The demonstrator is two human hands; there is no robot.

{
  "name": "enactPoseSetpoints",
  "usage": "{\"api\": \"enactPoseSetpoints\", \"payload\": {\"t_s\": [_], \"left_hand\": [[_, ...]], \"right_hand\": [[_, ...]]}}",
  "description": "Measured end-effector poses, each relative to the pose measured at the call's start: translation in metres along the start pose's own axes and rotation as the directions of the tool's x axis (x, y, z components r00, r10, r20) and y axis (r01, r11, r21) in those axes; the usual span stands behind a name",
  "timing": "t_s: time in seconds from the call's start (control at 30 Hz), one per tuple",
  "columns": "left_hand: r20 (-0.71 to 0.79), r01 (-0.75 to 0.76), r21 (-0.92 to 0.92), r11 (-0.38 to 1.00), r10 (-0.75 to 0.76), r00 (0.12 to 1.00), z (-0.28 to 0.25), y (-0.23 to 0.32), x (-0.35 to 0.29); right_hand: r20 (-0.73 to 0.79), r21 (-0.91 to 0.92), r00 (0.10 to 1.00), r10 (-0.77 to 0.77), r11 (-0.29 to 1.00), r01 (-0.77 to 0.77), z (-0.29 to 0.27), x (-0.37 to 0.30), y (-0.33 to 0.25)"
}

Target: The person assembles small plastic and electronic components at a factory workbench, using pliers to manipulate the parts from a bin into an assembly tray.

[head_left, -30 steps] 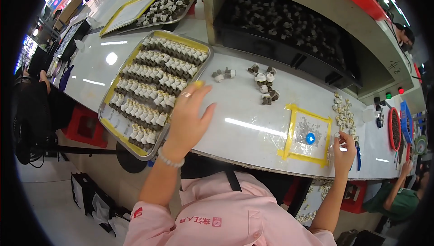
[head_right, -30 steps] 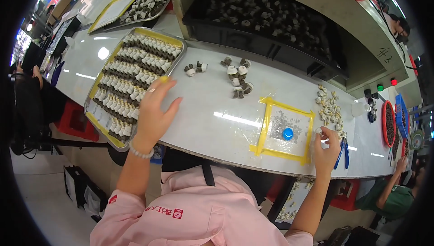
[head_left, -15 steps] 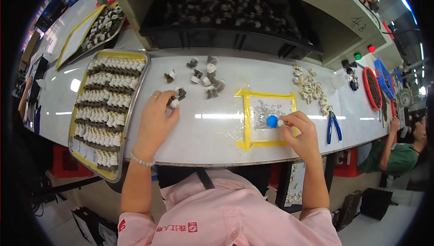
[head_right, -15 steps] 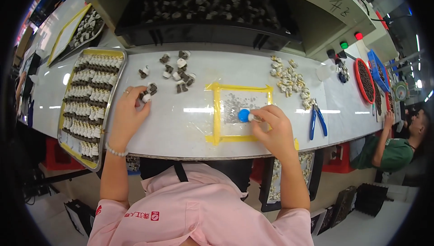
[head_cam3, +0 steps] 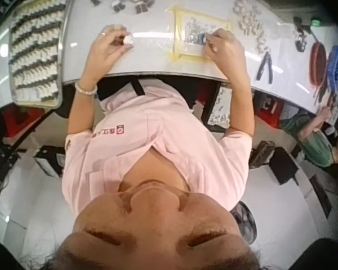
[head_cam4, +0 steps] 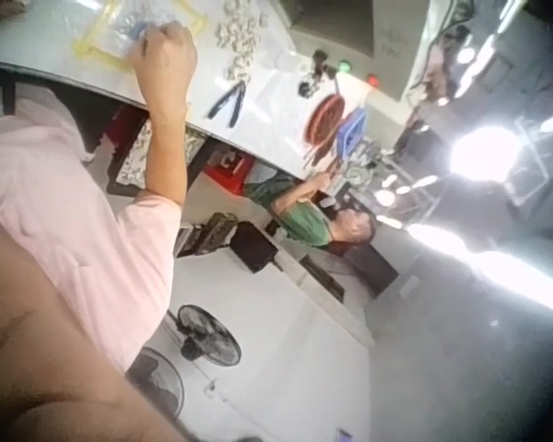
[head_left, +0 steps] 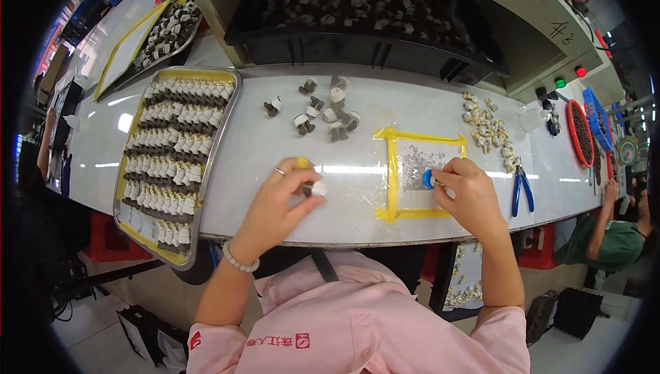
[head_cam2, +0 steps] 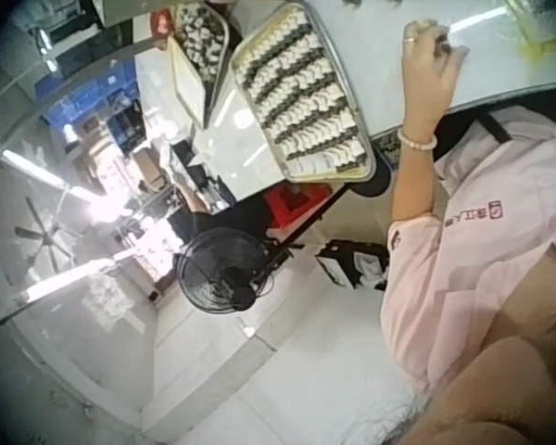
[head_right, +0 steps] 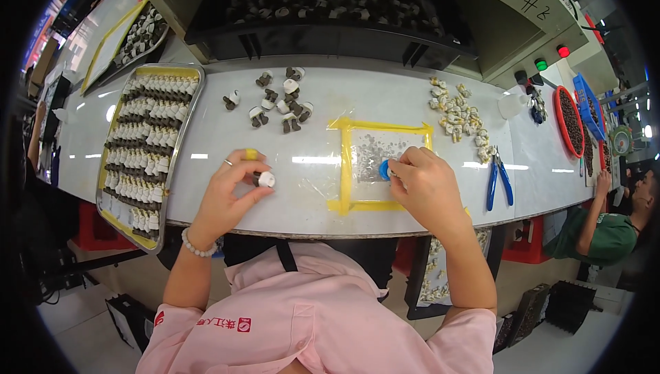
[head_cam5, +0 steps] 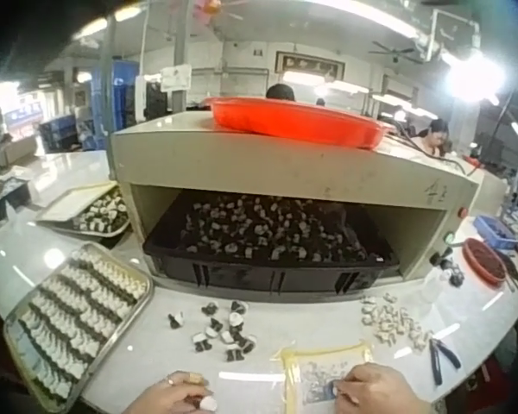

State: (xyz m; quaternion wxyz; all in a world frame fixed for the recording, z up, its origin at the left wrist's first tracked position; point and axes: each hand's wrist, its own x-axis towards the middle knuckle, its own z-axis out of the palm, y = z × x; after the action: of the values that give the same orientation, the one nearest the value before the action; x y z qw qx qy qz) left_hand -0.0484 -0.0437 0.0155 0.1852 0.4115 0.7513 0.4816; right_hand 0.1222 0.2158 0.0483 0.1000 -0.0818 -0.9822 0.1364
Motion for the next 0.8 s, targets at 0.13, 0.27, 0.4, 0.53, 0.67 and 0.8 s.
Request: {"api": "enactPoseSetpoints", "payload": {"t_s": [0.13,0.27,0.4,0.53,0.67,0.8], "left_hand": [[0.088,0.095,-0.659,0.746,-0.050,0.995,0.023,0.002,-0.014],[0.157,0.162,-0.873,0.460,-0.050,0.986,0.032,0.002,-0.016],[0.132,0.136,-0.901,0.413,-0.039,0.990,0.040,-0.001,-0.016],[0.082,0.111,-0.886,0.449,-0.085,0.993,0.046,-0.002,-0.019],[0.092,0.144,-0.798,0.586,-0.118,0.989,0.045,0.003,-0.017],[0.024,0.076,-0.817,0.572,-0.098,0.995,0.049,0.005,-0.019]], "right_hand": [[0.003,-0.015,1.000,0.003,1.000,-0.002,0.001,0.001,-0.002],[-0.010,-0.017,1.000,0.022,1.000,-0.022,0.002,-0.001,-0.002],[-0.017,-0.004,0.999,0.029,1.000,-0.029,0.003,-0.001,-0.002],[-0.030,0.043,0.998,0.058,0.997,-0.057,0.004,-0.004,0.000],[-0.029,0.060,0.996,0.081,0.995,-0.080,0.004,-0.004,0.000],[-0.074,0.195,0.982,0.173,0.968,-0.156,0.008,-0.007,0.000]]}}
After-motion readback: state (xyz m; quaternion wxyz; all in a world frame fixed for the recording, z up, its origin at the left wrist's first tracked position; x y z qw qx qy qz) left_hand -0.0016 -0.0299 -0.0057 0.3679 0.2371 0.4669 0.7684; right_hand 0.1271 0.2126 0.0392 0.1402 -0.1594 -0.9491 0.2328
